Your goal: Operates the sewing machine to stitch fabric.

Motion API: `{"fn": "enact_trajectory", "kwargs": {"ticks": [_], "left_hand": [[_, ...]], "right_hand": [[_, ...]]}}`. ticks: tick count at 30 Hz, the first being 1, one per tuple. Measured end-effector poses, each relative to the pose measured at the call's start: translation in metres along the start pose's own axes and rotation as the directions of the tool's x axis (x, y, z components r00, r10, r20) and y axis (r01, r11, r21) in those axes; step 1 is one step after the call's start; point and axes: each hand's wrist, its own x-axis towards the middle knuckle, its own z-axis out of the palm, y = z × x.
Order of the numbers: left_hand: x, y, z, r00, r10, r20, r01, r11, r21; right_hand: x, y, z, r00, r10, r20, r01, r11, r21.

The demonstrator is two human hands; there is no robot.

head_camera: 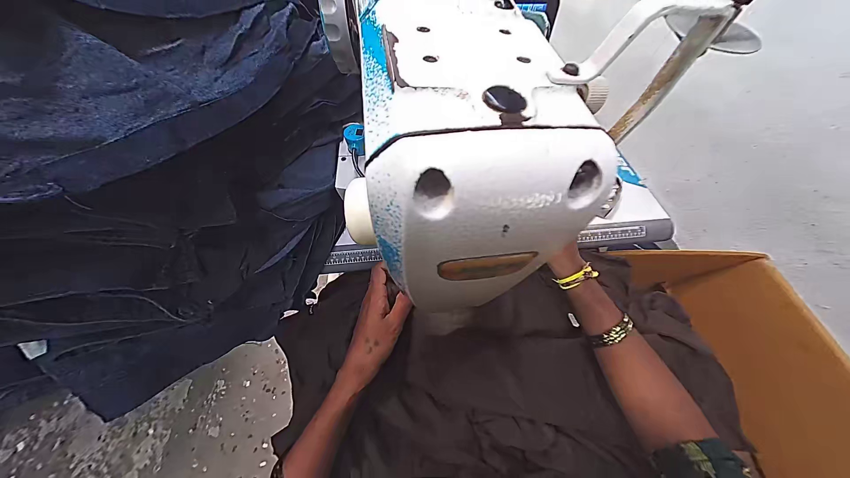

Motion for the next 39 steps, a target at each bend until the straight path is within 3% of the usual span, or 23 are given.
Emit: {"fn": "enact_trajectory", "kwargs": {"ticks": [4,6,9,11,14,16,17,19,20,23,25,28,36,39], "left_hand": [[-0.003,0.001,-0.003,0.998,0.044,-0.038,-0.038,0.989,0.145],[-0.02,0.009,-0.007,0.969,0.248,0.01,-0.246,0.955,0.168],[-0.045,0.024,-0.014,0.894,0.402,0.198,-0.416,0.909,0.029],[-0.047,0.02,-0.014,0.897,0.391,0.205,-0.411,0.909,0.065],[-0.045,0.02,-0.016,0.896,0.396,0.203,-0.418,0.905,0.081],[-0.05,0.025,-0.021,0.889,0.419,0.184,-0.426,0.905,-0.001],[-0.051,0.026,-0.026,0.889,0.429,0.162,-0.427,0.903,-0.045],[-0.048,0.023,-0.045,0.912,0.394,0.111,-0.387,0.919,-0.08],[-0.045,0.018,-0.058,0.936,0.345,0.072,-0.342,0.938,-0.051],[-0.032,-0.01,-0.095,0.981,0.166,-0.105,-0.148,0.976,0.159],[-0.027,-0.026,-0.106,0.981,0.085,-0.172,-0.04,0.967,0.252],[-0.027,-0.032,-0.11,0.978,0.038,-0.204,0.016,0.966,0.259],[-0.008,-0.022,-0.085,0.982,0.129,-0.136,-0.092,0.963,0.254],[-0.006,-0.025,-0.081,0.983,0.145,-0.108,-0.105,0.943,0.317]], "right_hand": [[0.001,-0.021,-0.012,1.0,-0.023,-0.007,0.023,1.0,0.018],[-0.018,-0.043,-0.015,0.967,-0.239,-0.09,0.24,0.971,-0.004],[-0.054,-0.08,-0.008,0.72,-0.668,-0.189,0.666,0.741,-0.085],[-0.062,-0.097,0.002,0.582,-0.798,-0.158,0.791,0.6,-0.117],[-0.057,-0.106,0.006,0.647,-0.749,-0.143,0.748,0.66,-0.071],[-0.067,-0.103,0.006,0.765,-0.637,-0.091,0.635,0.723,0.272],[-0.073,-0.102,0.003,0.793,-0.609,0.001,0.522,0.682,0.512],[-0.084,-0.101,-0.003,0.772,-0.611,0.173,0.291,0.583,0.759],[-0.086,-0.098,-0.005,0.806,-0.559,0.196,0.236,0.606,0.76],[-0.073,-0.089,-0.005,0.929,-0.306,0.208,0.152,0.828,0.54],[-0.064,-0.092,0.002,0.943,-0.199,0.267,0.041,0.865,0.499],[-0.056,-0.097,-0.005,0.915,-0.128,0.382,-0.098,0.849,0.519],[-0.052,-0.052,-0.015,0.96,-0.147,0.24,0.022,0.889,0.458],[-0.051,-0.037,-0.02,0.96,-0.158,0.23,0.116,0.976,0.187]]}}
